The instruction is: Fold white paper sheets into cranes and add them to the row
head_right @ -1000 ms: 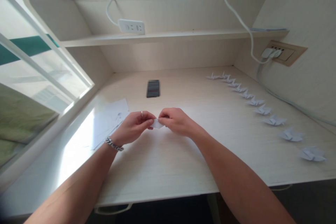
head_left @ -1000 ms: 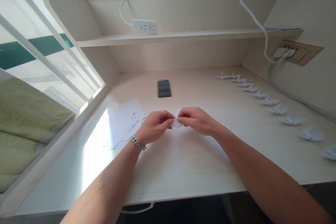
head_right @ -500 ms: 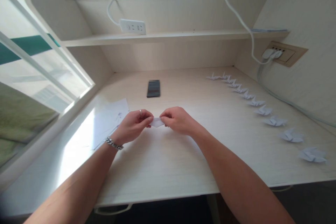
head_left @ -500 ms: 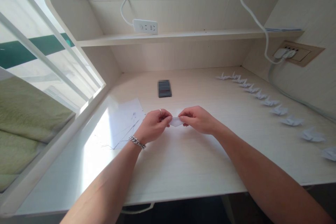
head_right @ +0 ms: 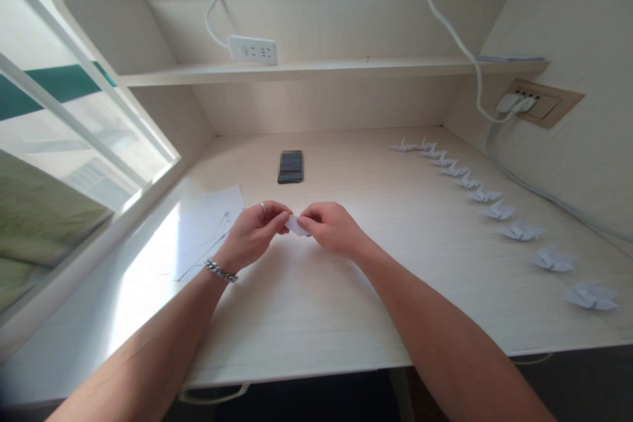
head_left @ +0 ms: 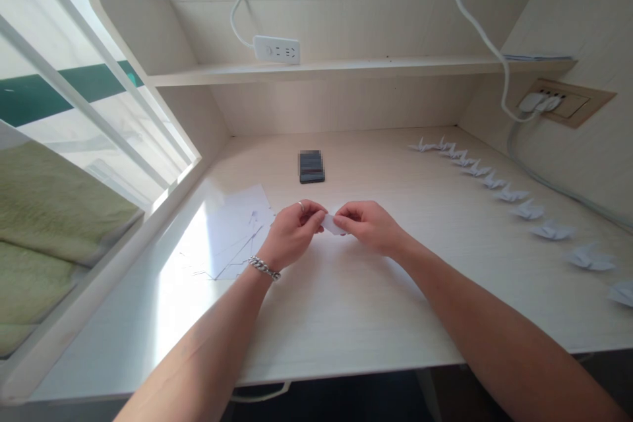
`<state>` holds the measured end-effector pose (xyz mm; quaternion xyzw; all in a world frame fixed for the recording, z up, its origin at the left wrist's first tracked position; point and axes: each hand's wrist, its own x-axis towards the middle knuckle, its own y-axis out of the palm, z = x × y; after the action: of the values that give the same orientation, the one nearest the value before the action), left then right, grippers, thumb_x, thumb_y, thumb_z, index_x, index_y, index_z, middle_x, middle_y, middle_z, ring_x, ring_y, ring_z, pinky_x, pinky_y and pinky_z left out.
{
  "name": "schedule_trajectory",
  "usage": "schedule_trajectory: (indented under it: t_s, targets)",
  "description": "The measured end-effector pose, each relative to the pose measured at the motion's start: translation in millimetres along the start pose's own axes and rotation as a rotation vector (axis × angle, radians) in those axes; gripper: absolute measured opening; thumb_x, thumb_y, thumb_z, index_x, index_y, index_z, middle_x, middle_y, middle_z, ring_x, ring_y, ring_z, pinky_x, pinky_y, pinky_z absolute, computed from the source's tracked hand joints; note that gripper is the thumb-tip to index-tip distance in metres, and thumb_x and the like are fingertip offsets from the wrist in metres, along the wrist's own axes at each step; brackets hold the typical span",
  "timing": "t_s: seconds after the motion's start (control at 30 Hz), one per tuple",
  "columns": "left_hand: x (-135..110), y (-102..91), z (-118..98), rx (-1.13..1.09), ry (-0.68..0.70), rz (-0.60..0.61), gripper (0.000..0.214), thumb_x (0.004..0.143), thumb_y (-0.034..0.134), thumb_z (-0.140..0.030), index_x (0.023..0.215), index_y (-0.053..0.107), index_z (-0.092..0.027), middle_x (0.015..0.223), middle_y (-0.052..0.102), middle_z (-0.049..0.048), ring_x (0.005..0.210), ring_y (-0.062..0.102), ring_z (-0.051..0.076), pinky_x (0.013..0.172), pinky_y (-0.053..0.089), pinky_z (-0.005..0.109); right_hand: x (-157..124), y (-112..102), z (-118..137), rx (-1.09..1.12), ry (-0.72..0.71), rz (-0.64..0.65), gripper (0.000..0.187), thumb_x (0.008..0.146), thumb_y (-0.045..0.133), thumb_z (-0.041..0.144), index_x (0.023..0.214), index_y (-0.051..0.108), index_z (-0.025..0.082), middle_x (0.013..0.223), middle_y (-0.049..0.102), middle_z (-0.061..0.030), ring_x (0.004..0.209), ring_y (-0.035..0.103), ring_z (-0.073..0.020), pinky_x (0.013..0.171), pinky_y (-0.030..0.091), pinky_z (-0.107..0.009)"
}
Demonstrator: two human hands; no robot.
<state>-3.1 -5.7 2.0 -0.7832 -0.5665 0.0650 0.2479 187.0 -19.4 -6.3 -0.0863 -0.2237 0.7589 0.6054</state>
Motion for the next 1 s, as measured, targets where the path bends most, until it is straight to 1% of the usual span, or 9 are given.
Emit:
schedule_trajectory:
  t_s: [0.1,0.17,0.27,0.4,0.5,0.63,0.77,0.9,1.0]
  targets:
    - [0.7,3.1,1.6,-0.162,-0.022,-0.02,0.029,0.082,0.065,-0.043,0.09,0.063,-0.015,0.079,0.069,0.0057,0.072,0.064,0.017,0.068,0.05,0.029,3.4,3.0,-4.2,0.211,-0.008,-0.108,0.024,0.082,0.062,0.038,0.078,0.069,0.016,0.073,0.068,-0.004,0.07,0.06,-0.0166,0.066,0.045,-0.029]
    - [0.0,6.1,1.2,-0.148,-0.006,0.022,0.03,0.078,0.07,-0.043,0.083,0.062,-0.015,0.079,0.068,0.0053,0.071,0.062,0.016,0.065,0.049,0.028,5.3,6.1,-5.6,0.309,-0.007,-0.172,0.025,0.08,0.065,0.039,0.08,0.07,0.015,0.076,0.069,-0.0045,0.072,0.061,-0.0169,0.068,0.047,-0.03]
    - [0.1,9.7,0.7,-0.104,-0.002,-0.013,0.027,0.078,0.069,-0.04,0.076,0.062,-0.015,0.073,0.066,0.0038,0.067,0.059,0.014,0.062,0.047,0.027,6.5,10.9,-5.2,0.385,-0.005,-0.211,0.025,0.078,0.067,0.039,0.083,0.073,0.016,0.081,0.071,-0.0053,0.076,0.062,-0.0177,0.072,0.048,-0.03]
    - [3.0,9.8,3.0,-0.226,-0.058,-0.113,0.025,0.077,0.07,-0.038,0.083,0.063,-0.014,0.076,0.068,0.0048,0.07,0.062,0.015,0.066,0.05,0.029,4.8,12.8,-2.4,0.351,0.051,-0.201,0.022,0.077,0.067,0.036,0.082,0.074,0.016,0.08,0.071,-0.0054,0.076,0.062,-0.0179,0.071,0.048,-0.031]
    - [4.1,9.2,4.4,-0.338,-0.074,-0.149,0.027,0.076,0.071,-0.038,0.085,0.062,-0.014,0.075,0.067,0.0032,0.067,0.063,0.014,0.066,0.051,0.028,2.8,11.1,0.6,0.333,0.106,-0.125,0.022,0.075,0.068,0.034,0.082,0.073,0.015,0.078,0.07,-0.0056,0.075,0.062,-0.0174,0.071,0.049,-0.031]
    - [2.8,10.3,3.3,-0.393,-0.061,-0.123,0.024,0.077,0.072,-0.034,0.085,0.062,-0.014,0.073,0.066,0.0018,0.065,0.063,0.012,0.066,0.052,0.028,1.8,8.9,3.9,0.403,0.134,-0.066,0.022,0.074,0.068,0.033,0.085,0.072,0.015,0.079,0.07,-0.0049,0.076,0.063,-0.0169,0.07,0.049,-0.031]
    - [0.7,10.5,1.5,-0.437,-0.049,-0.087,0.025,0.077,0.073,-0.033,0.088,0.063,-0.013,0.076,0.068,0.0036,0.069,0.064,0.013,0.069,0.054,0.03,2.5,9.8,4.5,0.436,0.112,-0.108,0.017,0.073,0.068,0.032,0.078,0.071,0.016,0.074,0.069,-0.0032,0.073,0.062,-0.0154,0.069,0.048,-0.03]
    - [-0.2,9.4,0.4,-0.493,-0.023,-0.053,0.027,0.076,0.076,-0.032,0.091,0.064,-0.012,0.079,0.071,0.0055,0.073,0.067,0.015,0.073,0.054,0.032,2.3,12.3,5.5,0.457,0.105,-0.13,0.016,0.074,0.068,0.032,0.078,0.071,0.016,0.076,0.071,-0.0036,0.074,0.063,-0.0155,0.07,0.047,-0.03]
    - [-0.2,9.4,0.3,-0.476,-0.001,-0.048,0.027,0.076,0.076,-0.031,0.091,0.065,-0.012,0.079,0.071,0.0059,0.073,0.067,0.015,0.072,0.054,0.031,1.8,13.3,6.8,0.459,0.107,-0.148,0.015,0.074,0.068,0.031,0.077,0.071,0.016,0.075,0.071,-0.0036,0.073,0.063,-0.0155,0.07,0.047,-0.03]
